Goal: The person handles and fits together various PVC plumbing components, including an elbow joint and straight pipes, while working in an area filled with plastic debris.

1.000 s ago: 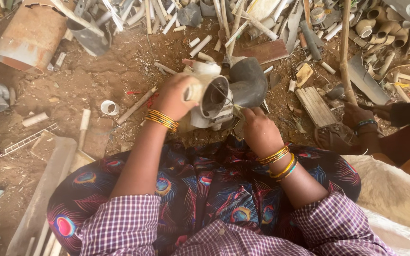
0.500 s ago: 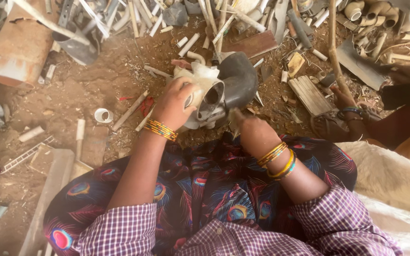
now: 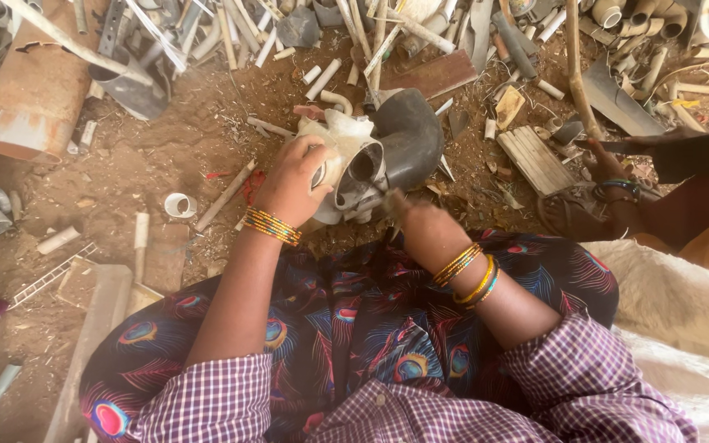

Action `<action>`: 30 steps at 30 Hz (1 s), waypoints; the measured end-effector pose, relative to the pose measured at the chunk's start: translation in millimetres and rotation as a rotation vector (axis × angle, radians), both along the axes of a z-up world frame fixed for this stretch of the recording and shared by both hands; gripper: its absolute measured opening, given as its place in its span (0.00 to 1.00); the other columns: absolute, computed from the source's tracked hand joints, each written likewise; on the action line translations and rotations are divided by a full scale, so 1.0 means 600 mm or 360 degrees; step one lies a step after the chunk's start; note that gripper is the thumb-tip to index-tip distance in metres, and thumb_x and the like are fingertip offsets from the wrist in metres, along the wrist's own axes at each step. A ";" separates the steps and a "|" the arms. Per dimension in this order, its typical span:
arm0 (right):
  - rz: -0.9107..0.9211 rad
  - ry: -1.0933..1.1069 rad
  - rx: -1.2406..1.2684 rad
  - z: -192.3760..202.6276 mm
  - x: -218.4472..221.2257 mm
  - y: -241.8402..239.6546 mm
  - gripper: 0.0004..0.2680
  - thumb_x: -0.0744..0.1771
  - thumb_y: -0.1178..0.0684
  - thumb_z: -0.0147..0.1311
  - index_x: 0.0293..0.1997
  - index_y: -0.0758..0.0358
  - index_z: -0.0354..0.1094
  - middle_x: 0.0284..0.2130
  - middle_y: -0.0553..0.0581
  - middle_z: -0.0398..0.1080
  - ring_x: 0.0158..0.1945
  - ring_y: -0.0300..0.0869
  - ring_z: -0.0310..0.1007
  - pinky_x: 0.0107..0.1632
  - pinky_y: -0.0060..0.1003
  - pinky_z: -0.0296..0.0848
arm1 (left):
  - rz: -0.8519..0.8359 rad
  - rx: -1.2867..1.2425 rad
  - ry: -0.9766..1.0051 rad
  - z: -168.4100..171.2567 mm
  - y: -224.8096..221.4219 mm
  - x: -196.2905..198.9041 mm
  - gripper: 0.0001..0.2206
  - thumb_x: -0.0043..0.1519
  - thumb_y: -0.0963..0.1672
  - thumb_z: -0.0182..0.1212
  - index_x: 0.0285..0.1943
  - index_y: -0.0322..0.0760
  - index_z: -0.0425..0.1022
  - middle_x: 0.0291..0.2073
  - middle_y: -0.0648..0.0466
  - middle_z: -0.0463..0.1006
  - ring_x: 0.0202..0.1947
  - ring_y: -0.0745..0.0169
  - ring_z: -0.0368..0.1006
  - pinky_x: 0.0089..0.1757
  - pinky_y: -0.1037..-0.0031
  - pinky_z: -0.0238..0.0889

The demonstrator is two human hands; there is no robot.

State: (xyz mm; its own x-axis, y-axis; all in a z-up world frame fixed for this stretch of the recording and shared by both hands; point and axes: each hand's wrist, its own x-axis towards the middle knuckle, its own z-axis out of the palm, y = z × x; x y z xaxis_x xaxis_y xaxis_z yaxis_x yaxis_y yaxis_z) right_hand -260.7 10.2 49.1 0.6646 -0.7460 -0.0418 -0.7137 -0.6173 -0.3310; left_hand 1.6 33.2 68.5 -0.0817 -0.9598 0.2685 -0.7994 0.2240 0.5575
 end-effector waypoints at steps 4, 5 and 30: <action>-0.0158 0.0244 0.0174 -0.005 0.003 0.008 0.21 0.66 0.62 0.45 0.70 0.59 0.53 0.35 0.70 0.74 0.36 0.61 0.79 0.38 0.53 0.78 | -0.0017 -0.0005 -0.0024 -0.010 -0.003 0.007 0.24 0.47 0.39 0.76 0.54 0.41 0.74 0.57 0.50 0.72 0.62 0.45 0.67 0.59 0.61 0.62; -0.0057 0.0264 0.0275 -0.005 0.006 0.008 0.21 0.66 0.62 0.44 0.69 0.58 0.53 0.34 0.69 0.75 0.36 0.60 0.79 0.39 0.53 0.78 | -0.0002 0.0010 -0.0037 -0.013 -0.006 0.009 0.24 0.48 0.39 0.76 0.54 0.41 0.73 0.57 0.49 0.72 0.62 0.45 0.66 0.58 0.61 0.62; -0.0077 0.0444 -0.0137 0.010 0.010 0.013 0.20 0.66 0.60 0.48 0.66 0.43 0.65 0.43 0.63 0.71 0.38 0.50 0.79 0.37 0.42 0.79 | -0.0025 0.0098 0.0093 -0.025 0.006 0.042 0.22 0.48 0.36 0.71 0.50 0.41 0.70 0.52 0.51 0.74 0.60 0.42 0.67 0.57 0.58 0.63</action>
State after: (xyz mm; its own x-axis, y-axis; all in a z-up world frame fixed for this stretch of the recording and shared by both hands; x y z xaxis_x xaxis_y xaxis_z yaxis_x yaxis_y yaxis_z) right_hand -254.5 17.9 54.9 0.5997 -0.7855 -0.1530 -0.7992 -0.5974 -0.0658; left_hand 26.6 36.9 53.3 -0.0826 -0.9734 0.2139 -0.7620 0.2000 0.6159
